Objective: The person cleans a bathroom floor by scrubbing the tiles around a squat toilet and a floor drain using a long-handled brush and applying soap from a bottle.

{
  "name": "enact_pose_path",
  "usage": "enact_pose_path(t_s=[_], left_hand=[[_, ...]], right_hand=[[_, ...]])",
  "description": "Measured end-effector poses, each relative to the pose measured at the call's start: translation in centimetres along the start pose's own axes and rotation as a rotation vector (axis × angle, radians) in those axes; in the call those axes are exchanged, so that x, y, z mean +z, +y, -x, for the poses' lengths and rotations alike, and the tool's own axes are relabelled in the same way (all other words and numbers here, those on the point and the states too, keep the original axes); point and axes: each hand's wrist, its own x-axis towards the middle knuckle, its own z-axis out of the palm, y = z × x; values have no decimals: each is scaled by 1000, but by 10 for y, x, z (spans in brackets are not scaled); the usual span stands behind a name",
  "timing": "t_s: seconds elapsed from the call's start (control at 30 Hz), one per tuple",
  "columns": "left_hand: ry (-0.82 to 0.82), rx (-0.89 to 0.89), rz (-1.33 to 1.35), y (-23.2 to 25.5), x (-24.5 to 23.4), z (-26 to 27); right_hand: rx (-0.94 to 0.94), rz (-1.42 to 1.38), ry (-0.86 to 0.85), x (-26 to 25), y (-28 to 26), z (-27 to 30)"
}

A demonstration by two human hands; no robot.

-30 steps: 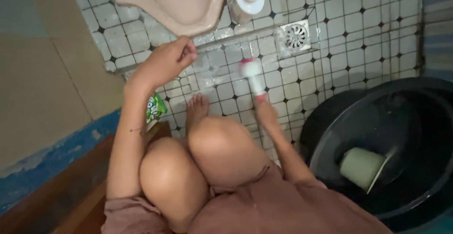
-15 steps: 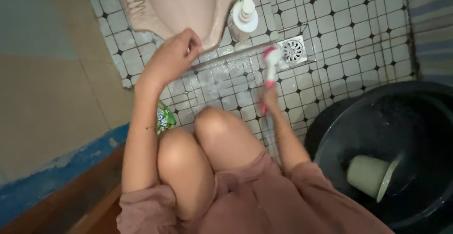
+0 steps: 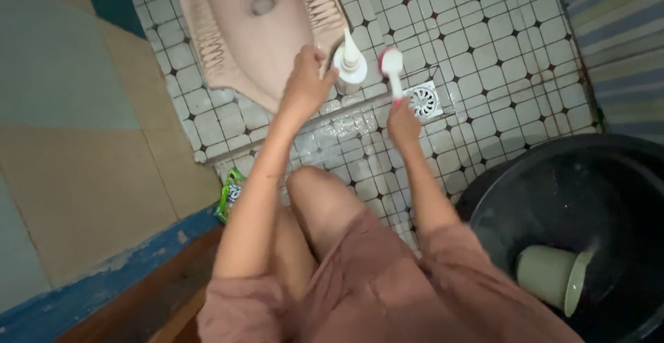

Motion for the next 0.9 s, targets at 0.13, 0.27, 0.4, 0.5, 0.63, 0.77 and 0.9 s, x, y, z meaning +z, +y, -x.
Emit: enact_pose_path(t_s=[0.13,0.27,0.4,0.5,0.63,0.77,0.9], left_hand=[[218,211,110,-57,79,-45],[104,-59,371,-69,112,-72],[-123,-251,700,-62,111,-78],[-175,-410,787,-57,101,-88],[-92,-401,713,-40,50,-68],[35,-352,315,7,-34,-32],[41,-349,45,5,-122,2]], right_hand=[[-127,70,79,3,2,-50],[-86,122,-140,9,2,58],[-102,68,-114,-4,-7,20],[-213,77,-79,1,-27,-50],[-93,40,-159,19,-50,-42],[-83,54,-250,50,-60,72],[-69,63,-240,55,-79,54]])
